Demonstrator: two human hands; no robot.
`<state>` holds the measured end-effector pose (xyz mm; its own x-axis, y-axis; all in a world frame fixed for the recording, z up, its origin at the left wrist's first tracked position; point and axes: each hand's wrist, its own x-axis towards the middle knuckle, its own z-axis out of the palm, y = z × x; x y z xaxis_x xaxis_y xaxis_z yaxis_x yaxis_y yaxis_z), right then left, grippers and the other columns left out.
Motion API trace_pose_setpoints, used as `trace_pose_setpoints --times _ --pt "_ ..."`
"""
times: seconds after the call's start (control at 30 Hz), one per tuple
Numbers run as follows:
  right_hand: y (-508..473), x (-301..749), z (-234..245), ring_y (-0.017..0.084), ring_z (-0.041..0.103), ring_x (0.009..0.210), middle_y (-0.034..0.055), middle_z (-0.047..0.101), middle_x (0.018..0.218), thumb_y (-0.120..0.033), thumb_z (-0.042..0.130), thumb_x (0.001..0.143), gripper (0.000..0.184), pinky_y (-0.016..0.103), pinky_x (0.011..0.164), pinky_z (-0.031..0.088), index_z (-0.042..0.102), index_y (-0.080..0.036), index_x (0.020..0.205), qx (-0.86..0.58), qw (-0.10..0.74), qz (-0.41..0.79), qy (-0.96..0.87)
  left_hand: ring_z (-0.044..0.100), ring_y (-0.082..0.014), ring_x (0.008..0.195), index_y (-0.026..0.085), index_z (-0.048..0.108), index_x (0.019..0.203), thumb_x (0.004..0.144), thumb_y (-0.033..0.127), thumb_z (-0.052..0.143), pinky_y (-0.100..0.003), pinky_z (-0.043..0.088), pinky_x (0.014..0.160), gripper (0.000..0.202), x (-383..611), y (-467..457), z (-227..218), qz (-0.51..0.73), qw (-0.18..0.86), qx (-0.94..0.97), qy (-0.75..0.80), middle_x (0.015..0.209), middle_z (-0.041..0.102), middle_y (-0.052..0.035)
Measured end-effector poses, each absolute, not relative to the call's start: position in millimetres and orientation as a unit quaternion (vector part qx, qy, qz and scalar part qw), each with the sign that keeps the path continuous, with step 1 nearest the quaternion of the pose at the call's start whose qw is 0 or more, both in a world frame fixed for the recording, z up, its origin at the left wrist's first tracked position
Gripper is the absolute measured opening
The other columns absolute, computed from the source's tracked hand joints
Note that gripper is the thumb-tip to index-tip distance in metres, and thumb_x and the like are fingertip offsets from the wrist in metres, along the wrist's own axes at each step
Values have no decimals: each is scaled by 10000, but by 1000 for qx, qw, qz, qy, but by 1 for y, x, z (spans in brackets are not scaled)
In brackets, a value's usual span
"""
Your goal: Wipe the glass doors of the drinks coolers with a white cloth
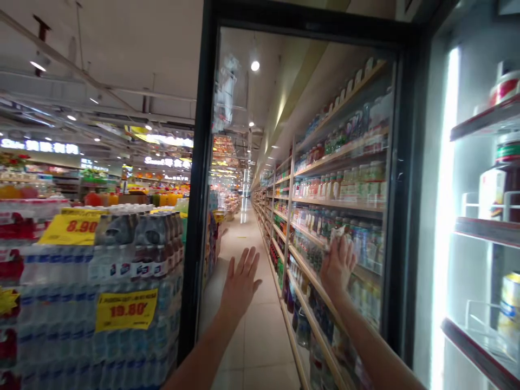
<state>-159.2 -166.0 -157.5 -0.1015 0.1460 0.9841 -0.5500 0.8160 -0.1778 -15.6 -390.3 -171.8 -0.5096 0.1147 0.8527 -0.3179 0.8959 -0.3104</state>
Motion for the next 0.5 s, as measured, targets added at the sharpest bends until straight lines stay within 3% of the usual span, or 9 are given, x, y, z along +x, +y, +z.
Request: trace_pose_setpoints --times 0.2,0.4,0.5 --pt "-196 -141 -186 254 212 1396 47 452 1409 -187 415 872 592 497 1117 182 266 -292 1435 340 629 144 -684 196 -234 1399 201 170 1443 830 538 488 -470 264 1101 768 -9 -391 -168 215 477 45 -851 1499 244 -64" --pt "-140 -167 -164 340 213 1385 154 296 1486 -249 325 899 572 620 1035 250 210 -206 1457 82 620 316 -713 205 -240 1395 208 186 1439 756 557 588 -452 284 1099 867 0 -395 -164 225 432 27 -873 1500 235 -64" --pt "-164 -152 -173 319 184 1398 134 311 1484 -220 346 885 586 583 1068 232 217 -205 1456 167 622 274 -715 204 -248 1394 203 205 1435 748 549 604 -458 283 1100 867 0 -396 -163 229 433 29 -871 1500 226 -67"
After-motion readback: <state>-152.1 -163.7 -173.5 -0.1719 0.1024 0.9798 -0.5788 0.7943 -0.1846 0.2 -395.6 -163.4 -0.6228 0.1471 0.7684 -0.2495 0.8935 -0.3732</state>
